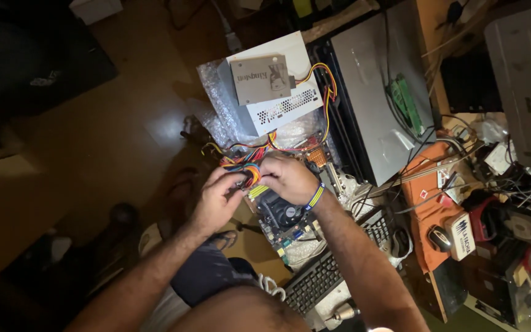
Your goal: Connecting power and data cables to a computer motherboard on a workbench.
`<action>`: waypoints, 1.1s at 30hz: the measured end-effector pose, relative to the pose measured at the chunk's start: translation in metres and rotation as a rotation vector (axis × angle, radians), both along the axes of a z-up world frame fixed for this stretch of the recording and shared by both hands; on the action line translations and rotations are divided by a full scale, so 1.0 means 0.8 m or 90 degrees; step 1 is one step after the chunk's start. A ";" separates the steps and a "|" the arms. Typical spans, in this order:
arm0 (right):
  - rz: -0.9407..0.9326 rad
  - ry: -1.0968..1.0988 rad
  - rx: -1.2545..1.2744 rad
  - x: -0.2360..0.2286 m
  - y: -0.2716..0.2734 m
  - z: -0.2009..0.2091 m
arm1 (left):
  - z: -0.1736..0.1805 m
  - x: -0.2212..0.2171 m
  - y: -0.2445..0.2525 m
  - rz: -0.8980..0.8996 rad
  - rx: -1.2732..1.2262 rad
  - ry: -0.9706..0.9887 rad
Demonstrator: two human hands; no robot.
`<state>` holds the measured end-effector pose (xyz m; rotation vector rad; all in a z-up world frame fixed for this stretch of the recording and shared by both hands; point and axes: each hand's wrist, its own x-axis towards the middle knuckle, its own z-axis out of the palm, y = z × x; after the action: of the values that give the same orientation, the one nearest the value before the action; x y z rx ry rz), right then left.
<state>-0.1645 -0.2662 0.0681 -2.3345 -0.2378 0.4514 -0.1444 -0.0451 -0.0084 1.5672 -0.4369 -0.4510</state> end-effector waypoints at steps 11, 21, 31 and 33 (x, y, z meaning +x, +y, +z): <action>-0.103 0.020 0.089 0.004 -0.003 0.020 | -0.025 -0.013 -0.011 0.028 0.032 0.004; -0.174 0.003 0.093 -0.028 -0.020 -0.012 | -0.014 -0.010 -0.012 0.034 -0.014 -0.056; -0.170 0.037 0.128 -0.031 -0.008 -0.028 | -0.032 -0.039 -0.011 0.066 0.039 0.042; -0.146 0.008 0.100 -0.027 -0.003 -0.021 | -0.036 -0.045 -0.006 0.077 0.031 0.078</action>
<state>-0.1865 -0.2686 0.0512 -2.1722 0.0016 0.3210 -0.1807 -0.0502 -0.0369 1.5940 -0.2375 -0.4647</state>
